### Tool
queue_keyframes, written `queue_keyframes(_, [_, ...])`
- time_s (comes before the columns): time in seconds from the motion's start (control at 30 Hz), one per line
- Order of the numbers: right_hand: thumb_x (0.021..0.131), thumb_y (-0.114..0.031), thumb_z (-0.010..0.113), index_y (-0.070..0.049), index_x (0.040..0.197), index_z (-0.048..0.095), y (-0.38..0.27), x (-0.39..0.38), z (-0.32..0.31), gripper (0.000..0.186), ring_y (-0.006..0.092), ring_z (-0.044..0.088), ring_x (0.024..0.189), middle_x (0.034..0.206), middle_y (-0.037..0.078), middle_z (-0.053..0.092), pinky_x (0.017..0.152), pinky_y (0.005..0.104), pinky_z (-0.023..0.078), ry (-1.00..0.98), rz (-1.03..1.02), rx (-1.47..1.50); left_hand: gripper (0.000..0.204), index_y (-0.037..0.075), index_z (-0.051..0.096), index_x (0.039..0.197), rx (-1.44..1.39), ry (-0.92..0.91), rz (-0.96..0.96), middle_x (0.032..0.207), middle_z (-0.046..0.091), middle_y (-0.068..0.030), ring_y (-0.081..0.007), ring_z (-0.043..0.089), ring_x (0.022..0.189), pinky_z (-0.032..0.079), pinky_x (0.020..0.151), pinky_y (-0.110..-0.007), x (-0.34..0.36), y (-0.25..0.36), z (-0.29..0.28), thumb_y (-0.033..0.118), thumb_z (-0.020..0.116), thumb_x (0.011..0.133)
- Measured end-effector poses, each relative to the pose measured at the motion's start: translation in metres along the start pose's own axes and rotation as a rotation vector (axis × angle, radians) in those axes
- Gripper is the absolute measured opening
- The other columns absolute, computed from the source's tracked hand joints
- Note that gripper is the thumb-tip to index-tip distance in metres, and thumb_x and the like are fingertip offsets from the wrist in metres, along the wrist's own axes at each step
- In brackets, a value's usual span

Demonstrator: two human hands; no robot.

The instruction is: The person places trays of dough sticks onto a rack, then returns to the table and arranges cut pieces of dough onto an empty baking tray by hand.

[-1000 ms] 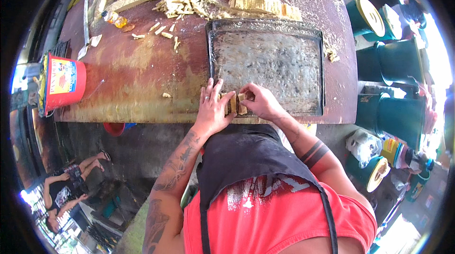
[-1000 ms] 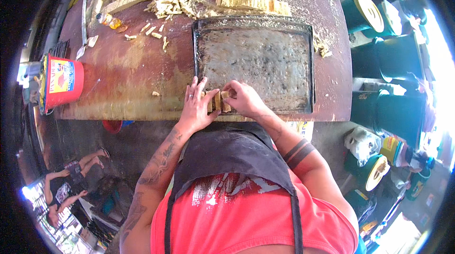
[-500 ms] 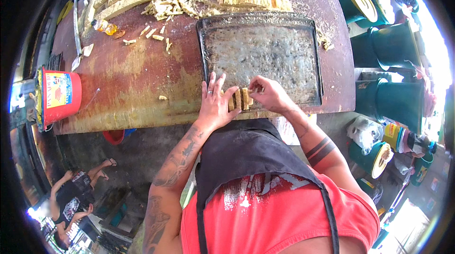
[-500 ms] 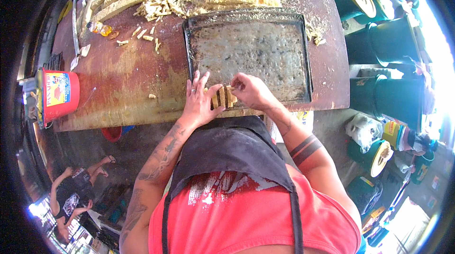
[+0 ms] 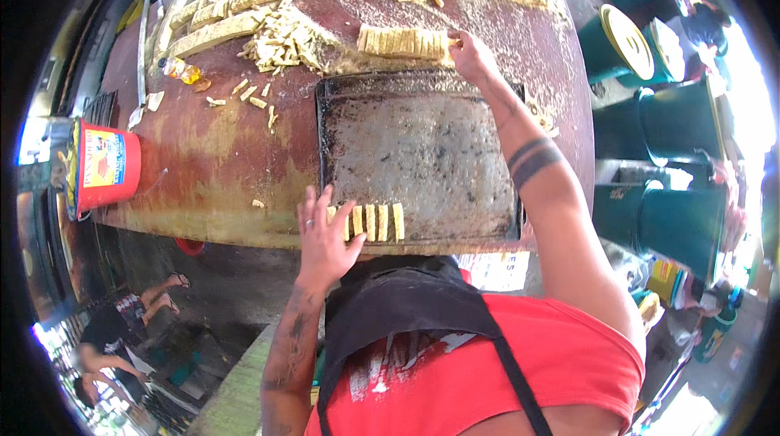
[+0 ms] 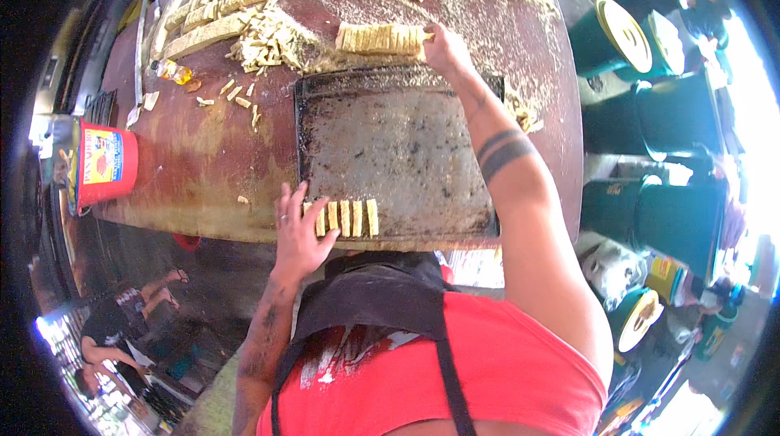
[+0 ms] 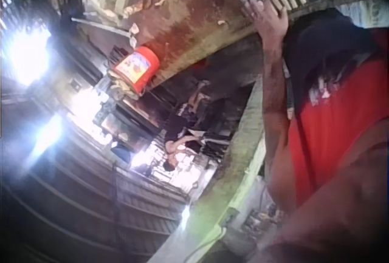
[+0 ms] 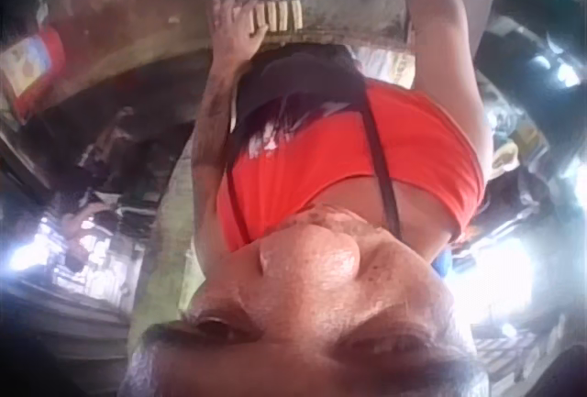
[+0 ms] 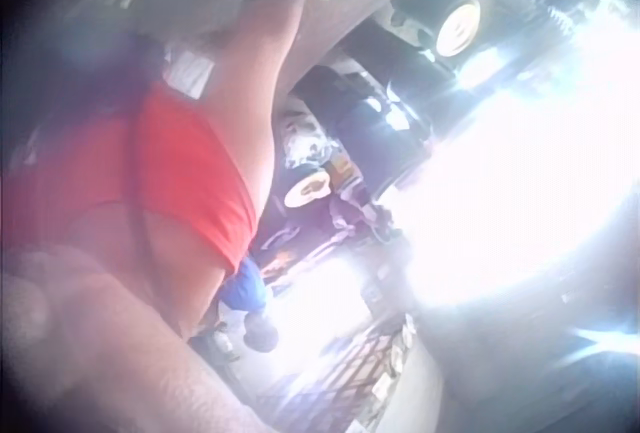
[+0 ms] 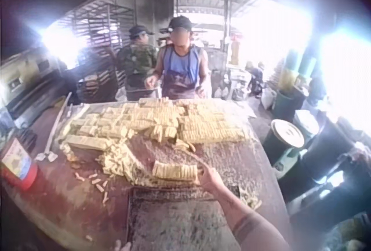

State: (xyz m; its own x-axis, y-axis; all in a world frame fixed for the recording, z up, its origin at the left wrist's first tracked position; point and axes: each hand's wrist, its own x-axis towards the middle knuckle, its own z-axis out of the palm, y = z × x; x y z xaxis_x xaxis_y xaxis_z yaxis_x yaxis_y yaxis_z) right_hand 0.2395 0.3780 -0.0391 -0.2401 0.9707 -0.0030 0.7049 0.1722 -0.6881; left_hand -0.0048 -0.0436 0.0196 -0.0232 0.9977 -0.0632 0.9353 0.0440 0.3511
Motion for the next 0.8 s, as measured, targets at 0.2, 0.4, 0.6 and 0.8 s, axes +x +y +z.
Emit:
queue_keyframes(0.2, [0.091, -0.035, 0.075, -0.002, 0.137, 0.065, 0.028, 0.103, 0.011, 0.057, 0.0296, 0.069, 0.111, 0.122, 0.017, 0.075, 0.100, 0.0417, 0.054, -0.528, -0.069, -0.242, 0.062, 0.011, 0.062, 0.140, -0.088, 0.167, -0.325, 0.162, 0.038, -0.0201, -0.0503, 0.023, 0.156, 0.026, 0.126, -0.062, -0.066, 0.002, -0.020, 0.018, 0.083, 0.082])
queue_keyframes(0.4, [0.085, -0.034, 0.084, -0.007, 0.125, 0.072, 0.039, 0.056, 0.017, 0.049, 0.0299, 0.072, 0.111, 0.116, 0.015, 0.077, 0.099, 0.0412, 0.055, -0.166, 0.008, 0.012, 0.060, 0.010, 0.062, 0.141, -0.128, 0.131, -0.379, 0.161, 0.039, -0.0196, -0.0509, 0.025, 0.155, 0.028, 0.125, -0.062, -0.085, 0.000, -0.010, 0.019, 0.081, 0.085])
queue_keyframes(0.6, [0.090, -0.023, 0.082, -0.002, 0.122, 0.069, -0.015, -0.053, -0.014, 0.040, 0.0207, 0.072, 0.099, 0.112, 0.011, 0.077, 0.089, 0.0362, 0.057, 0.073, -0.164, 0.335, 0.056, 0.009, 0.065, 0.137, -0.139, 0.012, -0.005, 0.156, 0.046, -0.0192, -0.0465, 0.030, 0.155, 0.027, 0.126, -0.060, -0.016, 0.010, 0.007, 0.027, 0.081, 0.087])
queue_keyframes(0.8, [0.091, -0.016, 0.080, 0.001, 0.123, 0.067, -0.046, -0.237, 0.002, 0.038, 0.0141, 0.071, 0.100, 0.111, 0.009, 0.077, 0.091, 0.0336, 0.058, -0.369, 0.121, 0.588, 0.069, 0.010, 0.064, 0.140, -0.143, -0.076, 0.306, 0.161, 0.038, -0.0185, -0.0450, 0.021, 0.159, 0.020, 0.128, -0.064, 0.025, 0.022, 0.046, 0.041, 0.086, 0.082])
